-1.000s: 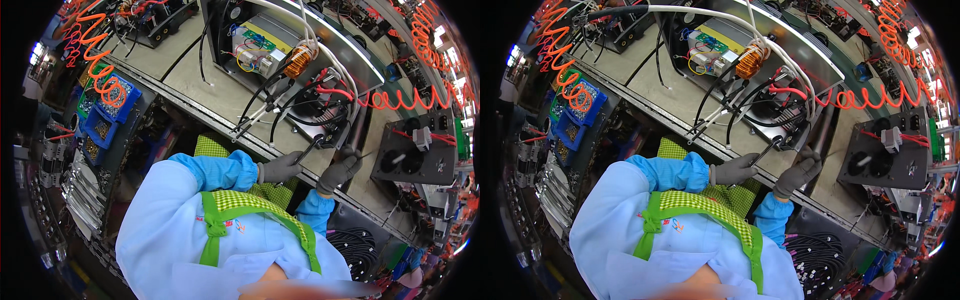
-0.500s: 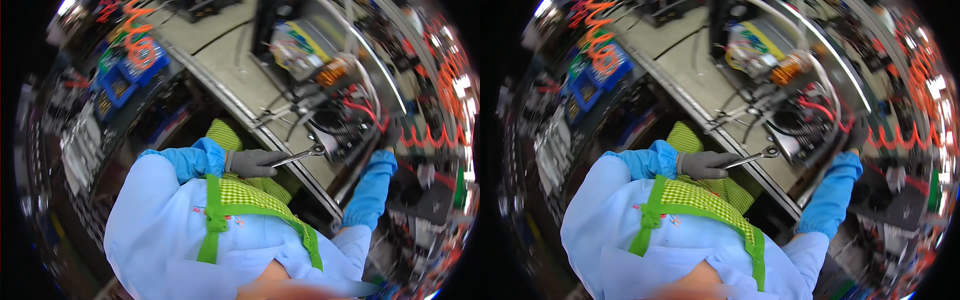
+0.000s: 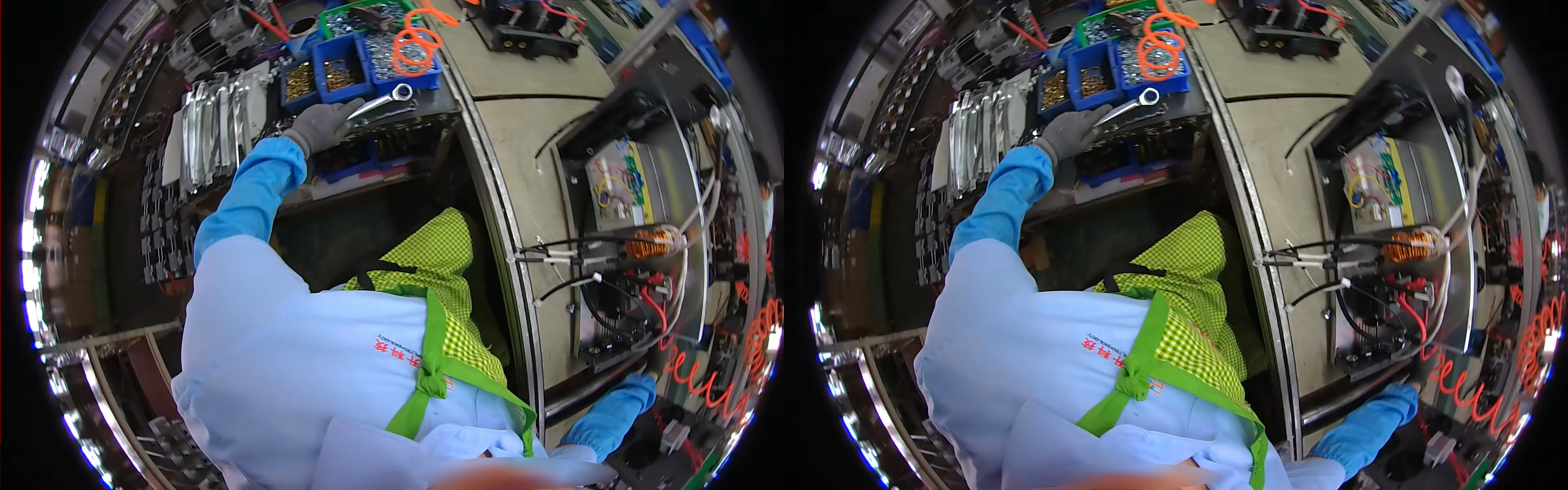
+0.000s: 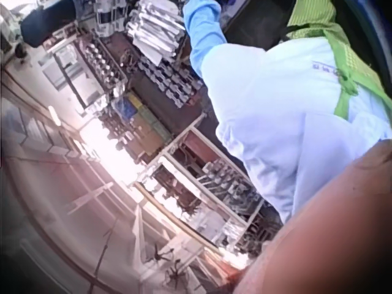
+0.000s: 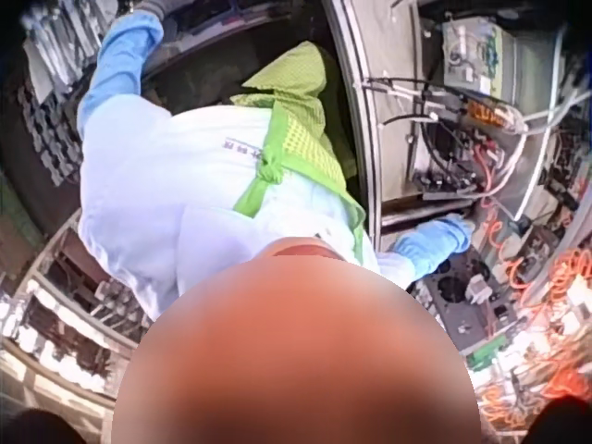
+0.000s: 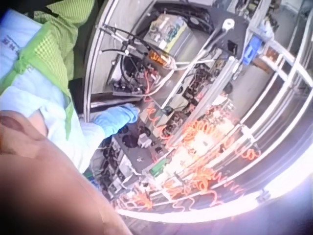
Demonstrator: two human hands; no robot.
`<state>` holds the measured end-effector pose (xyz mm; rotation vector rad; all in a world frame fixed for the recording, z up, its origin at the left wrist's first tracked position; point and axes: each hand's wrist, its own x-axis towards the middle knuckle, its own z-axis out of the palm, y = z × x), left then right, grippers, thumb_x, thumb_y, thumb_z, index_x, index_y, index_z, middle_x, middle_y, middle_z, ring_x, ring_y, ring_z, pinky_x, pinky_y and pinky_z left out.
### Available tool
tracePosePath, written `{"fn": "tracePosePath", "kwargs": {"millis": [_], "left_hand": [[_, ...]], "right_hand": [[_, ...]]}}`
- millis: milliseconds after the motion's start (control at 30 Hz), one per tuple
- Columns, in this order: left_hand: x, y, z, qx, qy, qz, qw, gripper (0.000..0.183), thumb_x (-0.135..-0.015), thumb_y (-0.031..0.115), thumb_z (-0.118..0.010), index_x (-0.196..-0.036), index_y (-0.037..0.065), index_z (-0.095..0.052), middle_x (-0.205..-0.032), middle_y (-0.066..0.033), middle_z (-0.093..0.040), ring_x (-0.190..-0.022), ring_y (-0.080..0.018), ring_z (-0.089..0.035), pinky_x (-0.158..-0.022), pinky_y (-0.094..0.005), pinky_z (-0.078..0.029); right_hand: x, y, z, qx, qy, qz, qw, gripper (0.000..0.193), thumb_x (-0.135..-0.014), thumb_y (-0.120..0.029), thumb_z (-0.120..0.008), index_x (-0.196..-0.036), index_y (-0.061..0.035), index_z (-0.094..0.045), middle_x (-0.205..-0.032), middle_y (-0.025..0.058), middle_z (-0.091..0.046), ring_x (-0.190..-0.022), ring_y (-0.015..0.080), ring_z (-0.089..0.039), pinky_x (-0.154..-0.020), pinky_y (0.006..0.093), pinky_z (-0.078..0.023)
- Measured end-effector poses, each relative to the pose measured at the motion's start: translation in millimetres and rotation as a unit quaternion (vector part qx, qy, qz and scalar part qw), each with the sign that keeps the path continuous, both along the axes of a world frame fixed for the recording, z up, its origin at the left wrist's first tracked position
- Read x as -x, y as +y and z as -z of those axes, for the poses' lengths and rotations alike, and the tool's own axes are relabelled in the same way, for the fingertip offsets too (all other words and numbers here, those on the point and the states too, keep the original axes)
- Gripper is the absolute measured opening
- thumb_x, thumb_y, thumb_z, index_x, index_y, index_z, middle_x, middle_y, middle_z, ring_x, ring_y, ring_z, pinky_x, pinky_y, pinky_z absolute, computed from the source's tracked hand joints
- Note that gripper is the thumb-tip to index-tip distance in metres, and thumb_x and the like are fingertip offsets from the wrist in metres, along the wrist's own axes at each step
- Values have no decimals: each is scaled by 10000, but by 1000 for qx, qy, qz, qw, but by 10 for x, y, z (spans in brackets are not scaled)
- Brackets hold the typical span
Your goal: Assembling or repairing electronic power supply units on a fabrication line.
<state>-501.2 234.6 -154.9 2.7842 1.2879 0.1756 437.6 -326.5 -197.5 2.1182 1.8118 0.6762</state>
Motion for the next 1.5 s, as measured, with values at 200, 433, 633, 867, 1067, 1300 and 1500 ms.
{"fn": "tracePosePath", "kwargs": {"millis": [200, 433, 633, 867, 1067, 1300, 1500], "left_hand": [[433, -78, 104, 23, 31, -95, 995, 415, -871, 273, -522, -1251, 114, -471, -1051, -175, -568, -974, -355, -560, -846, -446, -446], [757, -180, 156, -77, -44, -204, 975, 455, -808, 392, -615, -1153, 104, -536, -1122, -149, -551, -1052, -333, -524, -876, -438, -435], [2056, 192, 44, -206, -29, -626, 752, 316, -844, 299, -518, -1083, 99, -568, -1143, -155, -565, -1033, -355, -557, -821, -486, -461], [2623, 317, 289, -160, -33, -634, 756, 313, -844, 300, -501, -1070, 95, -568, -1129, -170, -576, -986, -362, -581, -795, -498, -470], [2373, 332, 130, -215, -167, -638, 721, 323, -854, 335, -525, -1030, 69, -576, -966, -192, -623, -876, -353, -617, -790, -468, -471], [2, -519, -1222, -129, -566, -71, 811, 179, -932, 177, -512, -1012, 16, -515, -841, -69, -571, -717, -137, -592, -668, -283, -481], [-1733, -1618, -908, 320, -375, 358, 793, 139, -840, 99, -591, -956, 22, -579, -820, -99, -574, -721, -183, -578, -651, -311, -472]], "right_hand": [[1072, 526, -218, -191, 299, 228, 907, 435, -840, -126, -571, -1248, 1, -489, -1268, 195, -480, -1180, 344, -457, -991, 384, -367], [1886, 523, -416, -385, 533, 257, 708, 434, -860, -110, -549, -1278, -23, -476, -1282, 151, -475, -1131, 250, -526, -901, 329, -464], [2328, 130, -637, -435, 522, 247, 691, 397, -946, -179, -449, -1310, -21, -447, -1350, 86, -430, -1159, 240, -508, -925, 340, -458], [2697, 284, -1000, -510, 556, 235, 612, 452, -941, -285, -486, -1315, -36, -435, -1311, 103, -492, -1159, 239, -504, -927, 357, -436], [3202, 333, -1514, -555, 521, 237, 604, 501, -890, -304, -568, -1279, -6, -465, -1212, 171, -534, -1104, 292, -542, -875, 357, -476], [4664, 974, -2248, -363, -85, -32, 927, 340, -836, -168, -643, -1107, 17, -554, -1102, 165, -588, -942, 300, -587, -755, 378, -498], [5782, 1631, -2277, -80, 293, -264, 916, 500, -671, -77, -672, -1159, -66, -567, -1112, 148, -561, -766, 209, -595, -682, 311, -483]]}}
